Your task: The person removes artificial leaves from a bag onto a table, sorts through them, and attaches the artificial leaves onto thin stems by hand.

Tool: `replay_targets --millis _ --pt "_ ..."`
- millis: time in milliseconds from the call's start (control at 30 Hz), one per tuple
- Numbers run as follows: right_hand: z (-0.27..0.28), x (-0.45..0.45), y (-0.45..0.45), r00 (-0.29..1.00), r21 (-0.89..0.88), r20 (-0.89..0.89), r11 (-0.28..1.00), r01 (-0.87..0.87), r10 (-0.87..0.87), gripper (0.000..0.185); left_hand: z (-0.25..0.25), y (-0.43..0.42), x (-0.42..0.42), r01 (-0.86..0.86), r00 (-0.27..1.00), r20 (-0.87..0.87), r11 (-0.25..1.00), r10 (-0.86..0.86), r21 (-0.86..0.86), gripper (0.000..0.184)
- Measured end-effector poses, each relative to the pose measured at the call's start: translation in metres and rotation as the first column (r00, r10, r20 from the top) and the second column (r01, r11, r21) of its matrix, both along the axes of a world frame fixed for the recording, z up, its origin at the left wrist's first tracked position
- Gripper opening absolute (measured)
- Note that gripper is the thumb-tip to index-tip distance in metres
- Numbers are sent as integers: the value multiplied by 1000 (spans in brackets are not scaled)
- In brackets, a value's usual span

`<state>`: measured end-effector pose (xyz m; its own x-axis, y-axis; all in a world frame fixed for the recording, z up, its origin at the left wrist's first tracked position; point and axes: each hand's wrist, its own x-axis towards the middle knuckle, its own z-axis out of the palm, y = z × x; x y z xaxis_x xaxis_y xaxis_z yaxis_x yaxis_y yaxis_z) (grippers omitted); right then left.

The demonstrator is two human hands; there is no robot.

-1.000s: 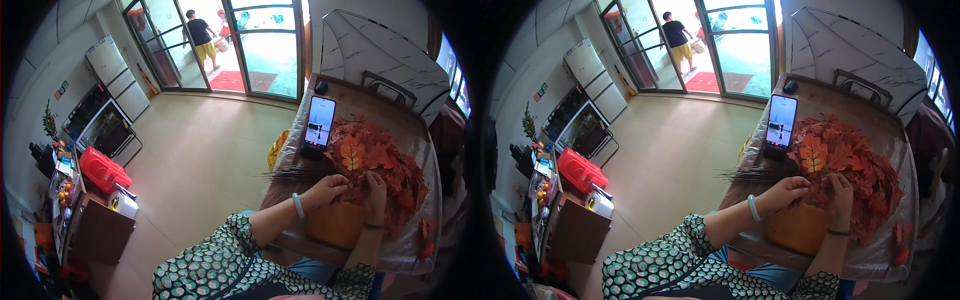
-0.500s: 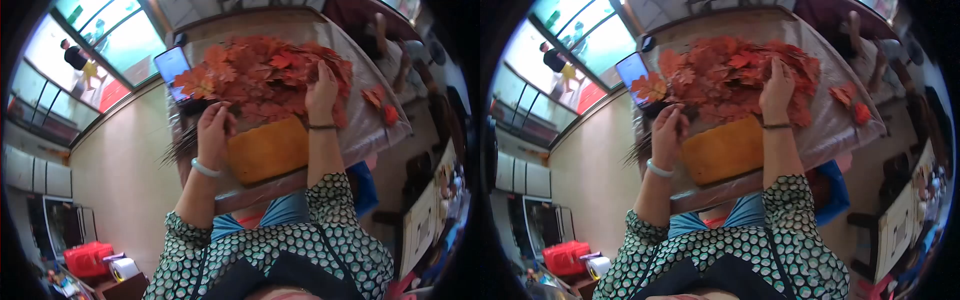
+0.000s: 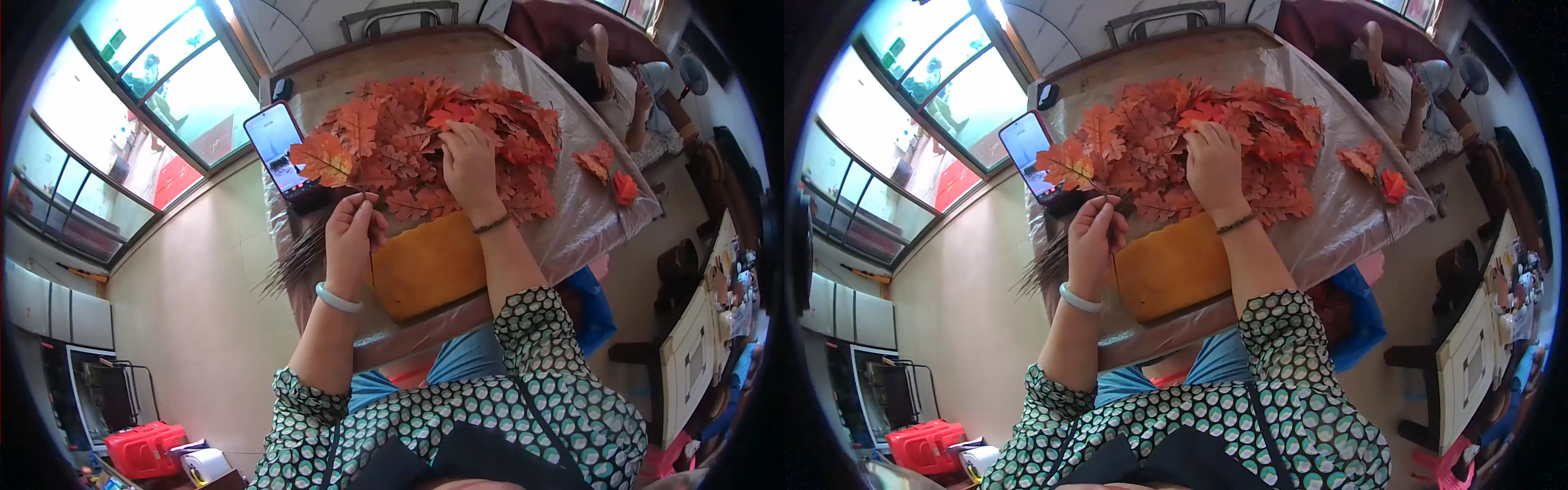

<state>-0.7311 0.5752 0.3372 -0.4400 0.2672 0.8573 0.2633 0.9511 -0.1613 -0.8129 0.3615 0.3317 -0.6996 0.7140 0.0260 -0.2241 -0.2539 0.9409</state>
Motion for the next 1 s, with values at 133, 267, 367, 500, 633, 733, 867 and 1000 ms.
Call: replay_targets --millis 133,267,367,500,633,733,867,1000 --pt "-20 18 17 976 8 208 998 64 -64 27 -2 5 27 -24 999 -32 997 22 -76 12" --pt "-15 -7 15 942 -4 280 981 193 -184 37 1 8 7 -25 999 49 999 23 38 13" --pt "-16 -5 22 984 -59 135 990 129 -120 37 -19 26 1 -2 1000 -2 999 2 37 12" --pt "8 4 15 999 -100 -36 994 -39 36 41 -20 20 3 5 1000 19 994 -8 111 12" --pt "54 6 21 971 -165 -115 960 -228 211 41 -12 16 5 -3 999 38 999 1 50 12" --pt "121 10 37 963 -181 -135 950 -255 233 33 -32 24 -10 -5 997 -75 992 15 129 11" --pt "200 18 47 975 31 -170 990 -140 143 19 -4 10 -2 5 1000 13 992 -7 126 9" --pt "139 28 -21 933 -92 -140 934 -346 332 15 1 8 -2 18 987 154 988 -42 155 11"
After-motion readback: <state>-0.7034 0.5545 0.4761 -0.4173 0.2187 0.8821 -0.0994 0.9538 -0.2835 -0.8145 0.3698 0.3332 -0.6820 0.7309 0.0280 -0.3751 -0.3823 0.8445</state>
